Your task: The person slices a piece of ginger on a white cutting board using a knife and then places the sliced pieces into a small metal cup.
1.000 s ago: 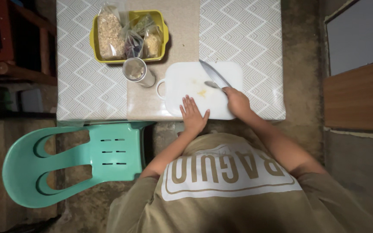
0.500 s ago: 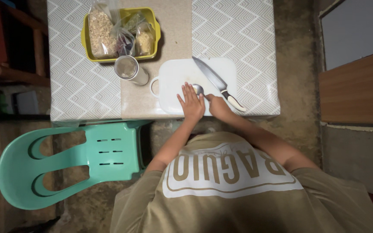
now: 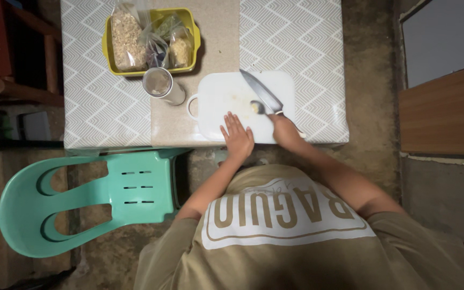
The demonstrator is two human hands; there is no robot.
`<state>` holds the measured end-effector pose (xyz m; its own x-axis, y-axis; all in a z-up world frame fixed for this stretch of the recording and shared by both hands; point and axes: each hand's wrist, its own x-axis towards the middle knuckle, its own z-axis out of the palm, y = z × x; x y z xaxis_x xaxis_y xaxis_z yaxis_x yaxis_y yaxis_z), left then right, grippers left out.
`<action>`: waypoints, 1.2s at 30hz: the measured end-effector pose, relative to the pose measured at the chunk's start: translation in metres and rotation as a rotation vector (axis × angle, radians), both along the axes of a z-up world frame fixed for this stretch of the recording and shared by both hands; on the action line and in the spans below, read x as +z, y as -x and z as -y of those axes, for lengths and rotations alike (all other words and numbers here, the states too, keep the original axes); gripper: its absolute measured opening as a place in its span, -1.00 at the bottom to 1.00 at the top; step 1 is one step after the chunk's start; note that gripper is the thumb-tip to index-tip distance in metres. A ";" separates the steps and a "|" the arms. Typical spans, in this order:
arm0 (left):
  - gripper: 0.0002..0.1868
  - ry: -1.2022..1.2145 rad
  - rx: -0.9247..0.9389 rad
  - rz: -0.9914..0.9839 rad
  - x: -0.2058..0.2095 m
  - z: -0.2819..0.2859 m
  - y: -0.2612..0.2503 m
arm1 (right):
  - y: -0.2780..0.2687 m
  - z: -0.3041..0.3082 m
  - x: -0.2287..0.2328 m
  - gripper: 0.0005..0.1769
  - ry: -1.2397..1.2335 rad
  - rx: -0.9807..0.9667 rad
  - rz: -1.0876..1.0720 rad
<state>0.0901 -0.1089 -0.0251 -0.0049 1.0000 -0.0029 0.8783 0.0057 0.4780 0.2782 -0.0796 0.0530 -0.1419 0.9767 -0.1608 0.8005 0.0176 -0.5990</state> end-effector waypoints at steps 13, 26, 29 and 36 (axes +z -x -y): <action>-0.20 0.115 0.003 0.086 0.016 -0.023 -0.015 | 0.025 0.011 -0.043 -0.64 0.050 0.001 -0.281; -0.33 -0.190 0.055 0.389 0.028 -0.039 0.082 | 0.075 -0.041 0.060 -0.62 0.167 -0.012 -0.310; -0.49 -0.250 -0.017 0.353 0.036 -0.047 0.093 | 0.120 -0.065 0.110 -0.63 0.033 0.120 -0.370; -0.57 -0.381 -0.148 0.492 0.069 -0.059 0.126 | 0.219 -0.101 0.156 -0.45 -0.243 0.304 -0.085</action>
<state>-0.0355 -0.0498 0.0437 0.0443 0.9213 0.3863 0.5343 -0.3486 0.7701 0.0589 0.0211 0.2093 -0.4328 0.8965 0.0944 0.6848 0.3951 -0.6124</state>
